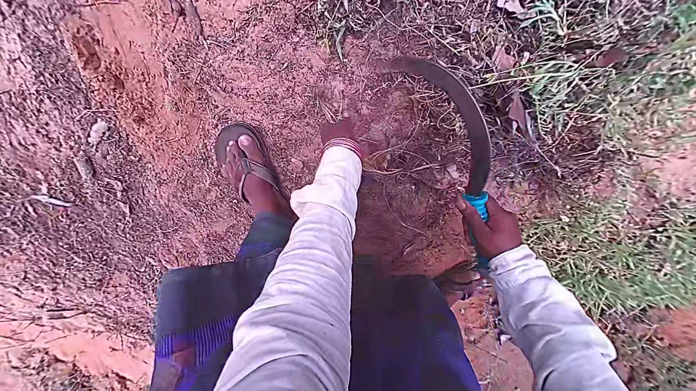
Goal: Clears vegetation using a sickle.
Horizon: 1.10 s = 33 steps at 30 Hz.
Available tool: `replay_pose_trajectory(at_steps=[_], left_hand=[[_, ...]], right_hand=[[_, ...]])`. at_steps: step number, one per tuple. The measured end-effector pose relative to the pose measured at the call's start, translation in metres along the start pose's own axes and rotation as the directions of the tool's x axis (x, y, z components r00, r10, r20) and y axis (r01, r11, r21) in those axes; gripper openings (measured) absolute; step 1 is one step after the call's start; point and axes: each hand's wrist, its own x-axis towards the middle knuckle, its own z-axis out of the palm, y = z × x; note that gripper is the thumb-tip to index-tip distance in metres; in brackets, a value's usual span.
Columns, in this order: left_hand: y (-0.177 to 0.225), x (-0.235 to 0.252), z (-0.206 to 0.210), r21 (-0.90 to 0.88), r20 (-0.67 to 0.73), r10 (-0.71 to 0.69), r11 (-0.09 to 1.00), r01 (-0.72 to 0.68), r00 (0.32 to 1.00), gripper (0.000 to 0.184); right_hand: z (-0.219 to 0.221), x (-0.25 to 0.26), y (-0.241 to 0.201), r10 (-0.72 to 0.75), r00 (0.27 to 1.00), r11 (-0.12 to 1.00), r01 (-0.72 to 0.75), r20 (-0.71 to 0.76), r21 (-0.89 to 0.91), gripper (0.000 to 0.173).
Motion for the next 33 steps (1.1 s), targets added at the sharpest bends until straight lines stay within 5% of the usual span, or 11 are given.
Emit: replay_pose_trajectory(at_steps=[4,9,12,14,18,24,28,33], left_hand=[[0.002,0.010,-0.021,0.058,-0.017,0.169,0.984,-0.167,0.986,0.060],[0.040,0.004,0.032,0.276,0.071,0.405,0.870,-0.409,0.911,0.094],[0.058,-0.004,0.067,0.406,0.149,0.498,0.757,-0.512,0.854,0.063],[0.060,-0.008,0.073,0.405,0.164,0.469,0.770,-0.493,0.868,0.052],[0.046,-0.004,0.044,0.074,-0.046,0.265,0.963,-0.261,0.963,0.039],[0.030,0.019,0.024,-0.181,-0.139,0.248,0.945,-0.271,0.959,0.042],[0.036,0.022,0.019,0.007,-0.095,0.269,0.963,-0.269,0.959,0.047],[0.041,0.007,0.009,0.338,0.044,0.301,0.893,-0.298,0.953,0.046]], right_hand=[[0.007,0.040,-0.005,0.057,0.998,0.998,-0.057,0.033,0.001,0.049],[0.024,0.016,0.002,0.052,0.995,0.985,-0.037,-0.087,0.169,0.045],[0.028,0.000,0.011,0.055,0.989,0.967,-0.019,-0.136,0.254,0.044],[0.027,-0.010,0.017,0.059,0.987,0.954,-0.011,-0.151,0.299,0.041],[0.026,-0.016,0.017,0.048,0.989,0.927,0.009,-0.142,0.375,0.037],[0.021,0.038,0.001,0.062,0.995,0.985,-0.073,0.073,0.158,0.042],[0.029,0.066,0.001,0.192,0.963,0.981,-0.181,0.189,-0.074,0.052],[0.047,-0.040,0.045,0.318,0.924,0.945,-0.292,0.213,-0.148,0.055]])
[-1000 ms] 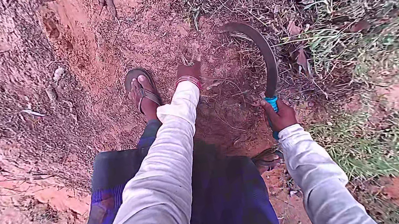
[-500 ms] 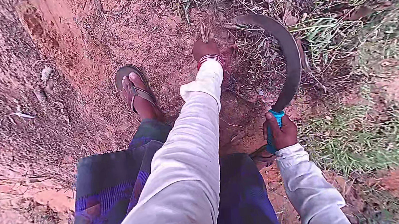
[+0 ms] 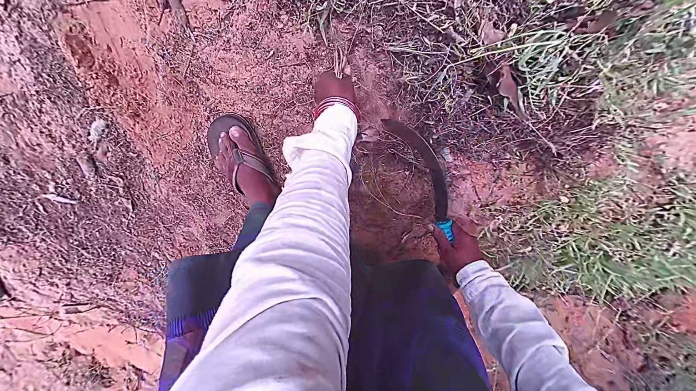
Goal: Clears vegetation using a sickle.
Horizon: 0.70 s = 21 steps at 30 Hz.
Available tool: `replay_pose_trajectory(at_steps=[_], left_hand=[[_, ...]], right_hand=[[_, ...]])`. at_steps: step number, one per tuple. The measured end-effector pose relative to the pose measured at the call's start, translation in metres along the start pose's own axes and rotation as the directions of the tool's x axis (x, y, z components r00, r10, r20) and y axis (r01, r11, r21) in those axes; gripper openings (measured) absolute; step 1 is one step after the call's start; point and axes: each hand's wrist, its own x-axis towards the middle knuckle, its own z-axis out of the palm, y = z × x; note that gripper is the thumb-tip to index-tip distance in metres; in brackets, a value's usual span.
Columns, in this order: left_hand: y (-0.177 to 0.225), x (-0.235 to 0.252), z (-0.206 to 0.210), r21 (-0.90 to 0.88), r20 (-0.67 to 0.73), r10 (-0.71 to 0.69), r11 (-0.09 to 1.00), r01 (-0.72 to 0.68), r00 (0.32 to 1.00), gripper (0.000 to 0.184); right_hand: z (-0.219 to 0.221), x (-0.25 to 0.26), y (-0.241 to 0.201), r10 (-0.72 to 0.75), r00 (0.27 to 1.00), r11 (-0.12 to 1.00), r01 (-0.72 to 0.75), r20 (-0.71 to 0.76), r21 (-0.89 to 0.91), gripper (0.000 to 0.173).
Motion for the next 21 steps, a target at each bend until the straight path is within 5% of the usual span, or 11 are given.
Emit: replay_pose_trajectory(at_steps=[6,10,12,14,19,21], left_hand=[[-0.019,-0.075,0.037,-0.303,0.067,-0.181,0.933,0.193,0.981,0.045],[-0.004,-0.161,0.083,-0.562,0.134,-0.221,0.786,0.258,0.966,0.049],[0.017,-0.189,0.100,-0.672,0.144,-0.152,0.711,0.209,0.978,0.067],[0.049,-0.216,0.092,-0.594,0.249,0.006,0.791,0.148,0.968,0.092],[0.127,-0.309,0.048,-0.352,0.360,0.294,0.922,-0.163,0.885,0.092],[0.139,-0.348,0.033,-0.373,0.390,0.322,0.912,-0.171,0.863,0.085]], right_hand=[[0.013,-0.124,0.045,-0.031,0.925,0.945,0.150,-0.379,0.289,0.052],[-0.028,-0.153,0.056,0.052,0.892,0.893,0.159,-0.448,0.422,0.054],[-0.053,-0.166,0.063,0.051,0.858,0.893,0.189,-0.510,0.408,0.051],[-0.073,-0.182,0.070,0.051,0.835,0.893,0.207,-0.547,0.399,0.051],[-0.107,-0.220,0.101,0.037,0.769,0.887,0.270,-0.638,0.376,0.054],[-0.118,-0.234,0.108,0.038,0.765,0.870,0.291,-0.642,0.398,0.052]])
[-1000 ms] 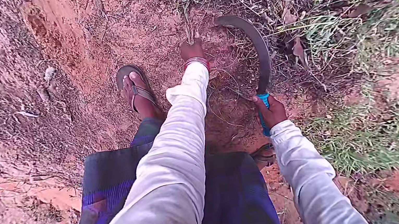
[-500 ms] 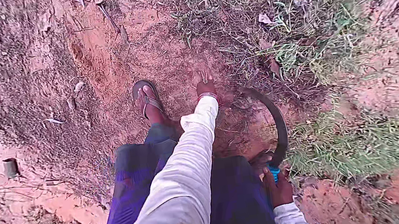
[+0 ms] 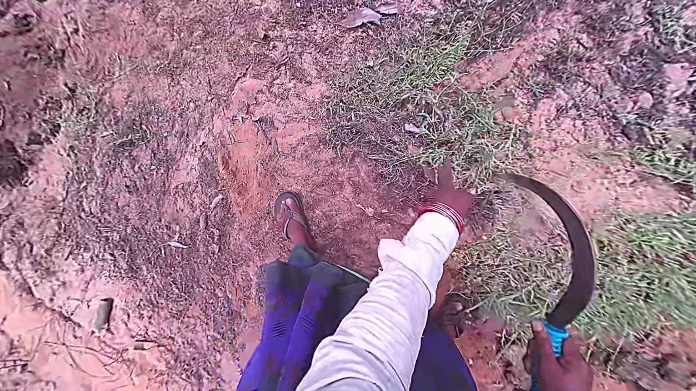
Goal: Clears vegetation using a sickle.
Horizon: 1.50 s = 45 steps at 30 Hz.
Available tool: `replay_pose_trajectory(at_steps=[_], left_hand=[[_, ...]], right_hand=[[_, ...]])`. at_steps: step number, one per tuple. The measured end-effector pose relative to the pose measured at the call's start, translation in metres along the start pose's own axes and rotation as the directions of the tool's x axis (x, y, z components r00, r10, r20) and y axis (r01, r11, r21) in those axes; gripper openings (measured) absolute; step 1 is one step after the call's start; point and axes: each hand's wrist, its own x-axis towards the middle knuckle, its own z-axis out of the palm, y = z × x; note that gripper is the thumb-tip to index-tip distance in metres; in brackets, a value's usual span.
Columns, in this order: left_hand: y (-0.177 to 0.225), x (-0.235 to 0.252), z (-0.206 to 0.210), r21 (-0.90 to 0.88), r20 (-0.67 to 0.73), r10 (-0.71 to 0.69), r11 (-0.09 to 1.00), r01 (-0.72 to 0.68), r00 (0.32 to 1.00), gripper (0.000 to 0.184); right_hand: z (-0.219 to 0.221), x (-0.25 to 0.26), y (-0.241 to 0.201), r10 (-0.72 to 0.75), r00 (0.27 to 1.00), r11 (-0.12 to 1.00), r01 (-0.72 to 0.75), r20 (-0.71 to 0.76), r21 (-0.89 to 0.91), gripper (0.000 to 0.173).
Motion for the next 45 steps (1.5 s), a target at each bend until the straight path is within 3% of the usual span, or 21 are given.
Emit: replay_pose_trajectory(at_steps=[2,5,9,12,15,21,24,29,32,34,39,42,45], left_hand=[[0.010,-0.029,0.008,-0.160,0.051,-0.003,0.987,0.011,0.999,0.080],[0.006,-0.053,0.016,-0.324,0.021,0.051,0.945,-0.042,0.998,0.071],[-0.011,-0.076,0.001,-0.082,-0.144,0.155,0.982,-0.168,0.977,0.065],[-0.038,-0.081,-0.025,0.011,-0.155,0.090,0.996,-0.089,0.984,0.052],[-0.069,-0.065,-0.060,-0.084,-0.142,-0.063,0.995,0.051,0.988,0.041],[-0.100,0.014,-0.149,-0.321,-0.204,-0.267,0.927,0.194,0.942,0.037],[-0.087,0.026,-0.189,-0.449,-0.273,-0.300,0.880,0.155,0.914,0.037],[-0.057,0.065,-0.252,-0.572,-0.306,-0.379,0.806,0.149,0.873,0.035],[-0.060,0.086,-0.283,-0.596,-0.368,-0.360,0.799,0.080,0.857,0.035],[-0.063,0.089,-0.290,-0.634,-0.358,-0.385,0.769,0.081,0.851,0.034],[-0.069,0.069,-0.312,-0.673,-0.253,-0.481,0.711,0.205,0.839,0.032],[-0.066,0.058,-0.336,-0.645,-0.282,-0.496,0.732,0.220,0.821,0.030],[-0.058,0.051,-0.359,-0.602,-0.332,-0.464,0.775,0.194,0.821,0.030]], right_hand=[[-0.018,-0.002,-0.010,0.004,1.000,1.000,-0.004,0.030,-0.005,0.050],[-0.040,0.004,-0.021,-0.062,0.995,0.997,0.066,0.082,-0.040,0.052],[-0.054,0.016,-0.038,-0.144,0.973,0.980,0.166,0.181,-0.112,0.052],[-0.046,0.025,-0.049,-0.097,0.957,0.965,0.158,0.274,-0.211,0.054],[-0.019,0.036,-0.065,-0.018,0.935,0.945,0.132,0.354,-0.299,0.054],[0.107,0.089,-0.146,0.059,0.888,0.873,0.175,0.456,-0.455,0.055],[0.201,0.131,-0.224,0.049,0.813,0.814,0.304,0.581,-0.494,0.061],[0.364,0.195,-0.392,0.140,0.695,0.577,0.522,0.706,-0.628,0.060],[0.415,0.218,-0.423,0.186,0.671,0.549,0.535,0.718,-0.642,0.064],[0.403,0.220,-0.404,0.257,0.695,0.558,0.460,0.671,-0.690,0.068],[0.291,0.181,-0.311,0.420,0.784,0.514,0.210,0.457,-0.832,0.067],[0.262,0.155,-0.319,0.473,0.776,0.533,0.124,0.416,-0.837,0.067],[0.258,0.129,-0.329,0.456,0.791,0.667,-0.001,0.408,-0.745,0.063]])
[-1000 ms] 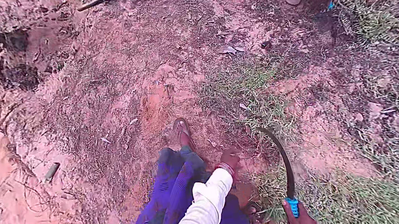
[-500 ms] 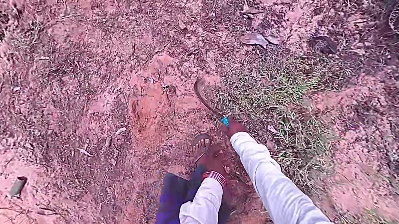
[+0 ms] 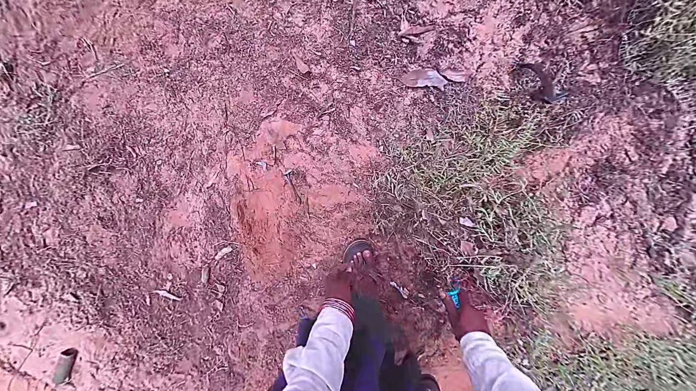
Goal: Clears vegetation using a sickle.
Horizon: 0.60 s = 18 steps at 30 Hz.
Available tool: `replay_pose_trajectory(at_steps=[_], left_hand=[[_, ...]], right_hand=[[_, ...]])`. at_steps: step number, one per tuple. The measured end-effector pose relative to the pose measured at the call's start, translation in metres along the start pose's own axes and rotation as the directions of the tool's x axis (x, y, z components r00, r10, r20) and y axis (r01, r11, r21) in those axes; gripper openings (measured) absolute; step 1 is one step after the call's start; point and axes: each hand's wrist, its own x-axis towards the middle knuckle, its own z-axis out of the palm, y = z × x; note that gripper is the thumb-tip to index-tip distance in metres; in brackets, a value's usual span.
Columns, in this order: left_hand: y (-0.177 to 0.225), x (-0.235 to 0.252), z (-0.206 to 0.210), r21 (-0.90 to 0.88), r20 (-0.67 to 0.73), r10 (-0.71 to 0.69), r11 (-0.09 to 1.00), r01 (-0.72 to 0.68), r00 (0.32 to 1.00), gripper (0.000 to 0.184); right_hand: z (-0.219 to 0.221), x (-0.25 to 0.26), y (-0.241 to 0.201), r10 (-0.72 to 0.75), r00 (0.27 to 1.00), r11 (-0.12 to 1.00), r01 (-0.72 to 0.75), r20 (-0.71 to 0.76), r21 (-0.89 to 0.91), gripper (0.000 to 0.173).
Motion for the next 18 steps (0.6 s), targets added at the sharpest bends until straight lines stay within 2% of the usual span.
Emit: replay_pose_trajectory(at_steps=[3,6,9,12,14,18], left_hand=[[0.017,-0.009,0.004,-0.001,-0.032,0.034,0.999,-0.034,0.999,0.031],[0.018,-0.020,0.023,0.050,-0.022,0.078,0.996,-0.077,0.997,0.030],[0.001,-0.035,0.048,0.146,0.085,0.101,0.983,-0.113,0.991,0.031],[-0.010,-0.041,0.061,0.230,0.150,0.112,0.962,-0.145,0.982,0.029],[-0.019,-0.046,0.059,0.271,0.168,0.084,0.954,-0.128,0.982,0.030],[-0.009,-0.063,0.057,0.310,0.182,0.116,0.936,-0.169,0.976,0.030]], right_hand=[[0.013,-0.012,-0.002,-0.051,0.999,0.986,0.053,-0.017,0.157,0.062],[0.017,-0.006,-0.026,-0.156,0.987,0.967,0.146,0.032,0.207,0.062],[-0.008,0.013,-0.064,-0.226,0.964,0.971,0.212,0.137,0.108,0.062],[-0.035,0.048,-0.077,-0.264,0.954,0.962,0.271,0.140,-0.029,0.063],[-0.044,0.060,-0.043,-0.239,0.961,0.964,0.252,0.139,-0.088,0.064],[-0.047,0.059,0.065,-0.146,0.988,0.988,0.148,0.052,-0.042,0.066]])
